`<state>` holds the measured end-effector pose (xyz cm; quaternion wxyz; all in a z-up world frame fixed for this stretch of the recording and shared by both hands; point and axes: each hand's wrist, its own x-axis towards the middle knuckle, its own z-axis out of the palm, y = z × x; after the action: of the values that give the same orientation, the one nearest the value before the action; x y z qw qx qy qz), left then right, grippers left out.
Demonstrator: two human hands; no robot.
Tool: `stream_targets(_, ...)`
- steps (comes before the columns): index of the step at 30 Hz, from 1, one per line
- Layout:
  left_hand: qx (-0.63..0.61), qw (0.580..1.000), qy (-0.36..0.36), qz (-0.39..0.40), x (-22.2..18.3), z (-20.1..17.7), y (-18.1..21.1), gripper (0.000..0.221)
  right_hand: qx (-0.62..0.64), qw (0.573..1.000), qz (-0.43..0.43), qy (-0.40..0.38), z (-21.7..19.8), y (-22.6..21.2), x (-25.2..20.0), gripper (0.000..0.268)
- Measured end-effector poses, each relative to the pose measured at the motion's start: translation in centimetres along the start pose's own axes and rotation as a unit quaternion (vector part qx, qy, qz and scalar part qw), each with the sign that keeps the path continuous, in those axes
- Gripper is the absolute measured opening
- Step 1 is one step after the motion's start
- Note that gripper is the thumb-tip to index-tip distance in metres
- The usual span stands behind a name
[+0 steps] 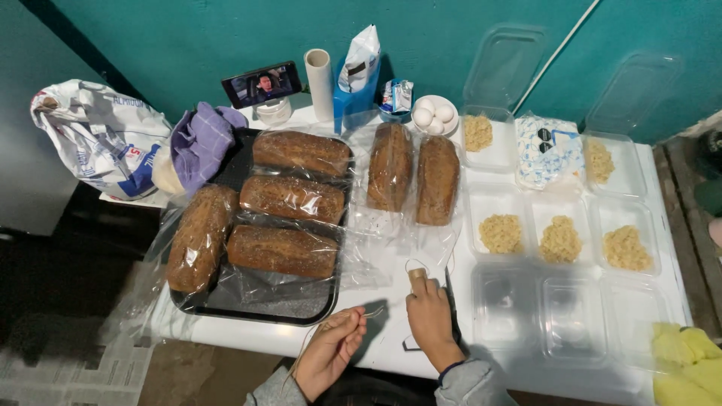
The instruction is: Packaging loaves of bread into plastic bags and tying them with string.
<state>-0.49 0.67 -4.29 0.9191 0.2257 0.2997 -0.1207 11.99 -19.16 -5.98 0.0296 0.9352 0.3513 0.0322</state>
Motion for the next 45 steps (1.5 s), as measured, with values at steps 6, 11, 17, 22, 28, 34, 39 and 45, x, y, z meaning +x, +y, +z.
stream_targets(6,-0.03,0.999,-0.026,0.001,0.1,-0.2,-0.2,0.024,0.125,0.992,0.006,-0.005,0.8,1.4,-0.9,0.007)
stream_targets(11,-0.035,0.999,-0.008,-0.005,0.1,-0.3,-0.1,0.025,0.436,0.89,0.126,0.035,-1.4,3.9,-0.3,0.016)
stream_targets(17,-0.032,0.999,-0.007,-0.008,0.0,-0.3,-0.3,0.026,0.247,0.965,-0.011,0.09,-3.8,3.2,-0.2,0.042)
stream_targets(22,-0.035,0.999,-0.018,0.006,0.2,-0.7,-0.3,0.026,0.127,0.99,-0.015,0.059,1.1,2.8,-0.2,0.026)
stream_targets(28,-0.033,0.999,0.005,0.006,0.3,-0.5,-0.1,0.026,0.123,0.99,0.006,0.075,-0.1,2.8,-0.4,0.011)
stream_targets(34,-0.044,0.999,-0.014,0.013,0.4,-0.1,0.0,0.027,0.343,0.924,0.145,0.087,-1.7,3.4,0.0,0.013)
stream_targets(39,-0.044,0.999,-0.011,0.008,0.7,-0.3,0.0,0.028,0.373,0.92,0.065,0.106,-3.1,3.4,-0.3,0.022)
stream_targets(45,-0.041,0.999,0.011,0.007,0.2,0.1,0.2,0.027,0.239,0.969,0.059,0.033,-3.0,1.6,0.5,0.02)
